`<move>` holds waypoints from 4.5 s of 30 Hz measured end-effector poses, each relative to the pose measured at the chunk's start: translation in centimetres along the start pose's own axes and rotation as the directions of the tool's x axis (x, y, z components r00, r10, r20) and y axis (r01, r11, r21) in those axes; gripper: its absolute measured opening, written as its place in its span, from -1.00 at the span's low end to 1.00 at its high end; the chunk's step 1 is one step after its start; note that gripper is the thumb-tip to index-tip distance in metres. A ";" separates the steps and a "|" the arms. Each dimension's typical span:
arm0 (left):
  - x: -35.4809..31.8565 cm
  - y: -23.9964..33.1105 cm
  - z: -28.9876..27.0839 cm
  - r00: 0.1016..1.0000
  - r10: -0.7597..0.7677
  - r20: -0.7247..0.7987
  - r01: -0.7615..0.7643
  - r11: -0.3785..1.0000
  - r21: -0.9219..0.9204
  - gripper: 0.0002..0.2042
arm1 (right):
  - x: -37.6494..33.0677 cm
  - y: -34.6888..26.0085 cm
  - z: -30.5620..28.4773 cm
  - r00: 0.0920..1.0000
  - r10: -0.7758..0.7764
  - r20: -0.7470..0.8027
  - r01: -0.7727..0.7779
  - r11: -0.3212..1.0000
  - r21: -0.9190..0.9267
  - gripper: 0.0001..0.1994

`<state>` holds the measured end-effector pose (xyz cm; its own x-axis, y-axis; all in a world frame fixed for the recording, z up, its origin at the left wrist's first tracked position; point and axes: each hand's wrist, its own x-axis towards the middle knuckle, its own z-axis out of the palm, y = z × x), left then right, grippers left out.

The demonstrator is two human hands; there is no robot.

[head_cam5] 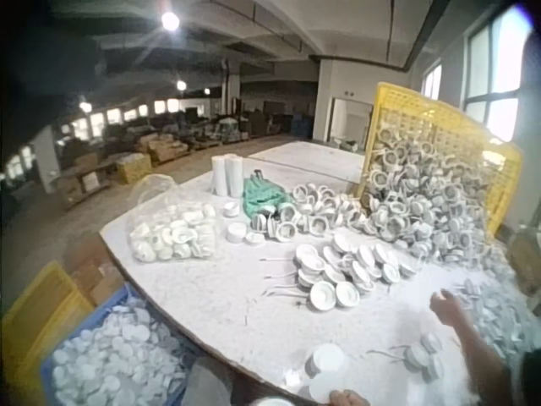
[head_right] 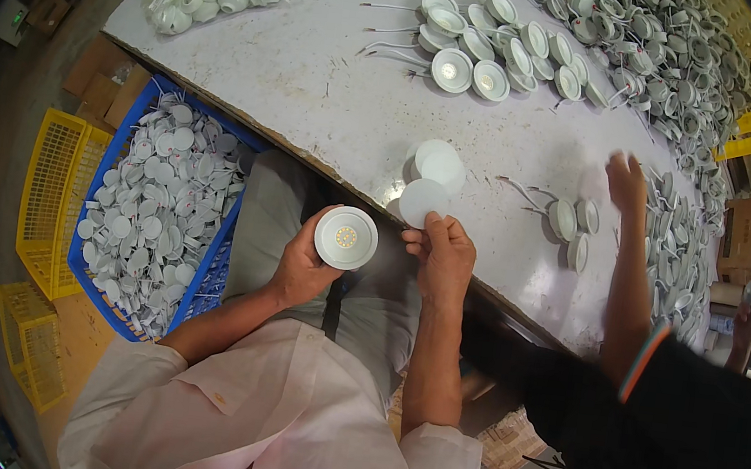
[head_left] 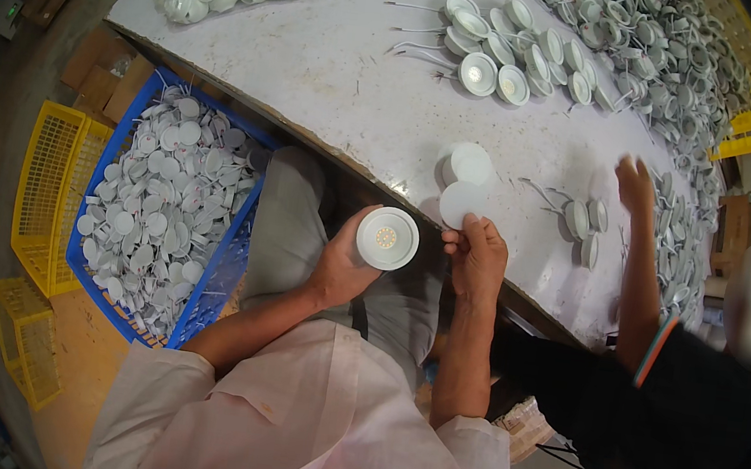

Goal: Assembling LED light components by placing circular lenses into plastic housings.

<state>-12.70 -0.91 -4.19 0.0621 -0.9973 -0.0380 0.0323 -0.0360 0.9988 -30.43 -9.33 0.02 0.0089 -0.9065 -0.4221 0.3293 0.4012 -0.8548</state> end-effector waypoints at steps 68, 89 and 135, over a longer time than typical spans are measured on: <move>0.6 -0.5 -1.8 0.931 -0.277 -0.239 0.262 0.961 -0.094 -0.69 | -3.9 8.0 4.4 0.961 -0.132 0.244 0.197 0.944 -0.265 -0.81; 5.0 -22.0 -47.1 0.370 -0.452 -0.812 0.155 0.891 -0.426 -0.71 | -4.5 8.8 1.3 0.993 0.013 0.117 0.051 0.848 -0.528 -0.92; 3.8 6.5 5.1 0.831 -0.008 0.556 -0.026 0.998 0.053 -0.39 | -5.9 0.8 -8.0 0.634 -0.740 0.225 0.655 0.359 -0.665 -0.19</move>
<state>-17.33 -5.23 2.29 -0.5034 -0.8637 -0.0231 -0.0225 -0.0136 0.9997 -37.75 -2.59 -0.53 -0.0255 -0.9012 0.4326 -0.5034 -0.3623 -0.7844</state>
